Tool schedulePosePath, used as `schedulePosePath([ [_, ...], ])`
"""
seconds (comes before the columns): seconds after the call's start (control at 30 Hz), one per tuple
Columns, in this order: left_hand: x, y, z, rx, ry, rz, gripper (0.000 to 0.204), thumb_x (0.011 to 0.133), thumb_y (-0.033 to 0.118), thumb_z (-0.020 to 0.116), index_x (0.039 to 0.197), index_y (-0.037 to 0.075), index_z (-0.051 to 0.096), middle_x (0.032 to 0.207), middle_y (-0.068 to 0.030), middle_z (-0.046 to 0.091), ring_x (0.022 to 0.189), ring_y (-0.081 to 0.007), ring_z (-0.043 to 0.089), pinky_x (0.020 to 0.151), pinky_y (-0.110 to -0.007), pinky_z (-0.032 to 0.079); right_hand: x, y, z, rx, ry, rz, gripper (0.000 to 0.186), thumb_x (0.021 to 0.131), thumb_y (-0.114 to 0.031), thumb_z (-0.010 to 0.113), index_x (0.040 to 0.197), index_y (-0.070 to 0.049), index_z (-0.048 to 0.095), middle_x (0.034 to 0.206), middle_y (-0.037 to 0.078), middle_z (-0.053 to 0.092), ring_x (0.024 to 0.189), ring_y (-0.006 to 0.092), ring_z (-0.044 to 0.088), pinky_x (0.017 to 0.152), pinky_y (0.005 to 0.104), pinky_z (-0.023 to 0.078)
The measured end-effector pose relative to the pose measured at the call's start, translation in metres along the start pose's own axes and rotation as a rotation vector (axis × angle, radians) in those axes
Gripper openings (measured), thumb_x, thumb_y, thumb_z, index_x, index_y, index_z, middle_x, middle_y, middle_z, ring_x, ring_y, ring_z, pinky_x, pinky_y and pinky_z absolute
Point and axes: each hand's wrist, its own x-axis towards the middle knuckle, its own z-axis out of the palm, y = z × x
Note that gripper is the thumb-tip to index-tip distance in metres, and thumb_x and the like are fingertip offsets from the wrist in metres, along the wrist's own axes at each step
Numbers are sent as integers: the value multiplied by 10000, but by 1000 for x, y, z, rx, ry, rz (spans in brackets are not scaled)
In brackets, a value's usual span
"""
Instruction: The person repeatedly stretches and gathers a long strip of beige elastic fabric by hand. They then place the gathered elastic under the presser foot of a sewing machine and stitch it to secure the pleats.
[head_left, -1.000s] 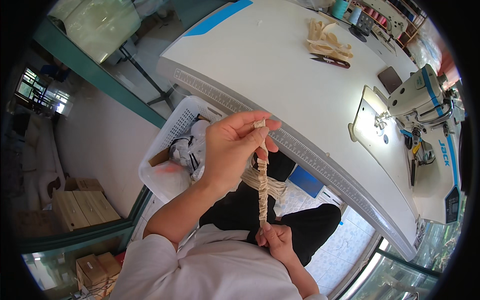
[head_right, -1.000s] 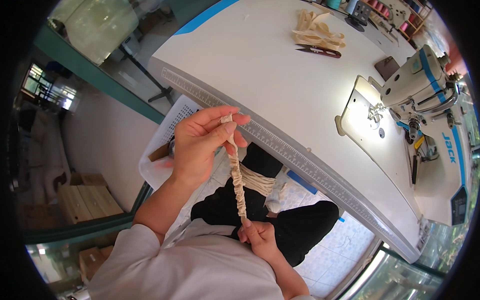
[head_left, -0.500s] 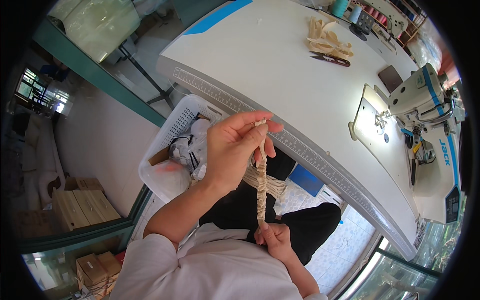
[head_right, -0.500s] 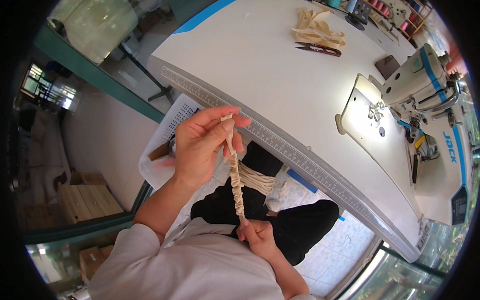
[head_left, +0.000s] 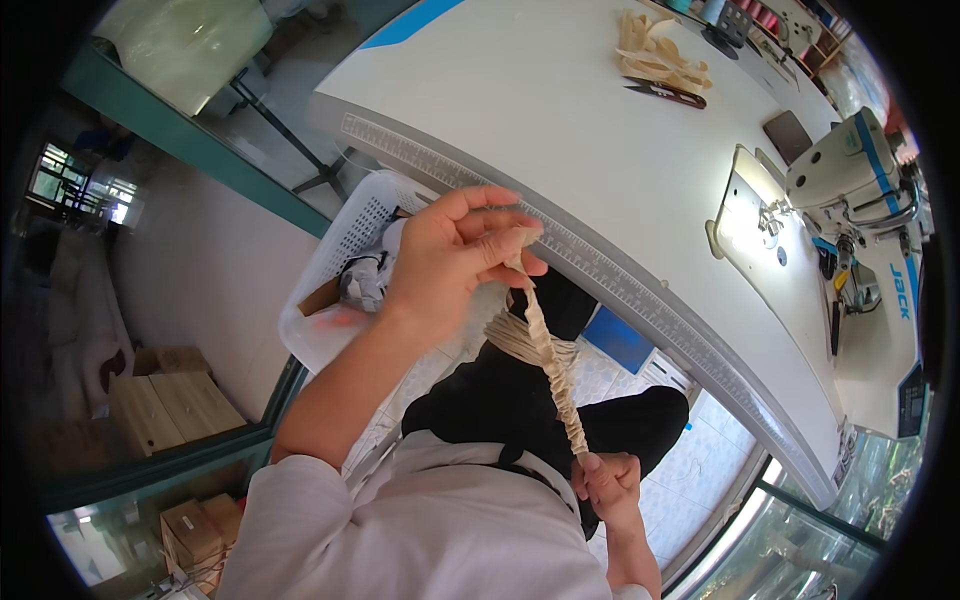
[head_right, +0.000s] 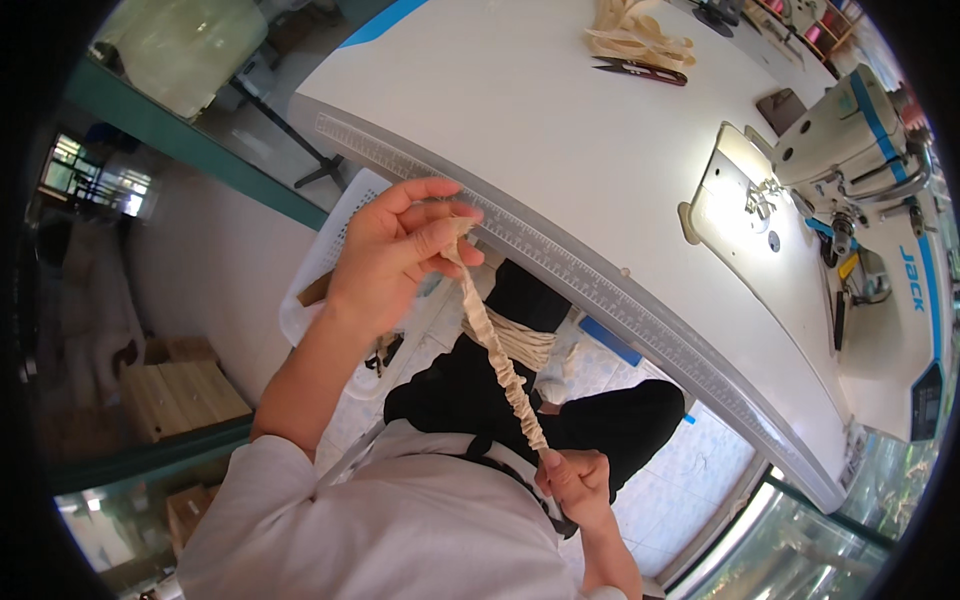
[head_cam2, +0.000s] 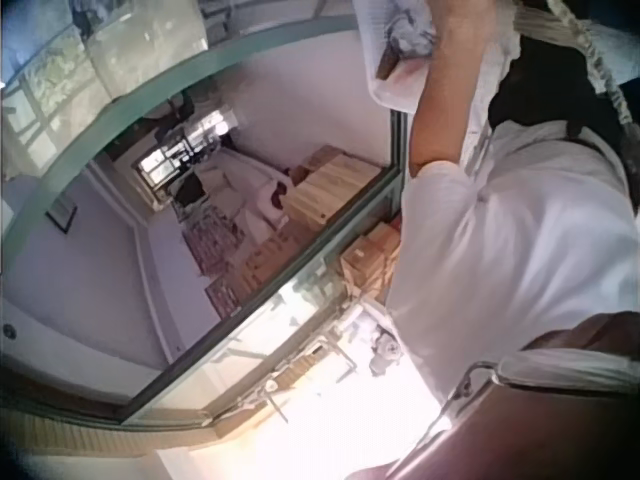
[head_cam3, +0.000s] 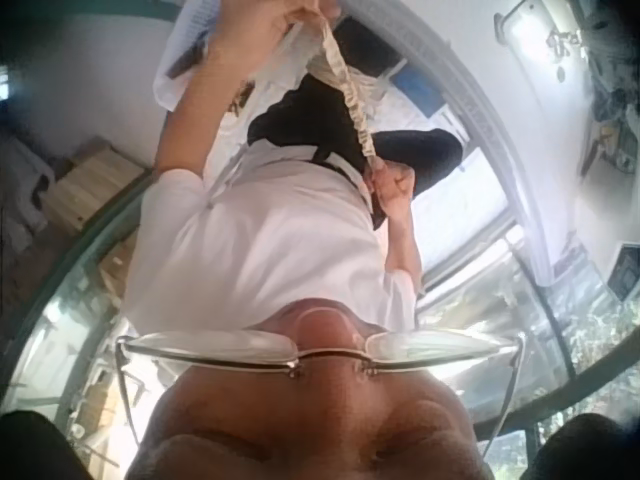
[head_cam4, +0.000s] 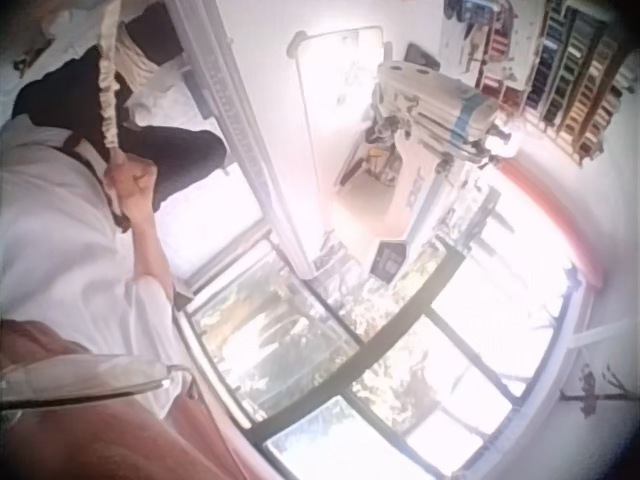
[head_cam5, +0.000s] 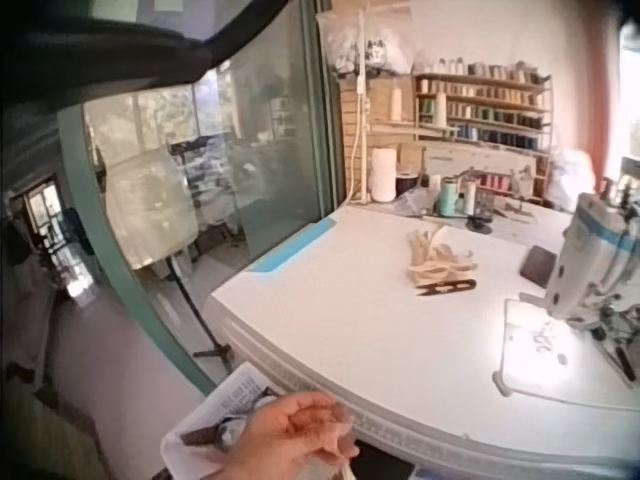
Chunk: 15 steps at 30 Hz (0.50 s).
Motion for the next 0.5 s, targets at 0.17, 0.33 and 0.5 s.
schedulePosePath([
  [0.17,-1,3,-4,-89,-137,-216,341,887,70,637,1192,-68,566,1067,-145,651,912,-251,674,760,-274,551,-7,-1,-5,-2,37,6,514,990,-239,514,538,6,541,503,24,520,436,79,397,421,260,288],
  [0.33,-4,3,0,-136,-111,-251,241,885,78,643,1083,-59,624,1008,-137,675,887,-246,682,749,-289,565,-10,-2,-1,-4,57,-4,502,986,-219,517,540,9,539,512,33,531,437,86,407,423,264,297],
  [0.5,0,12,0,231,-160,-236,80,884,48,633,915,-23,613,856,-123,691,786,-202,690,662,-285,570,-10,-9,-1,-180,148,-64,470,976,-169,523,542,13,533,511,48,530,435,107,420,427,277,312],
])
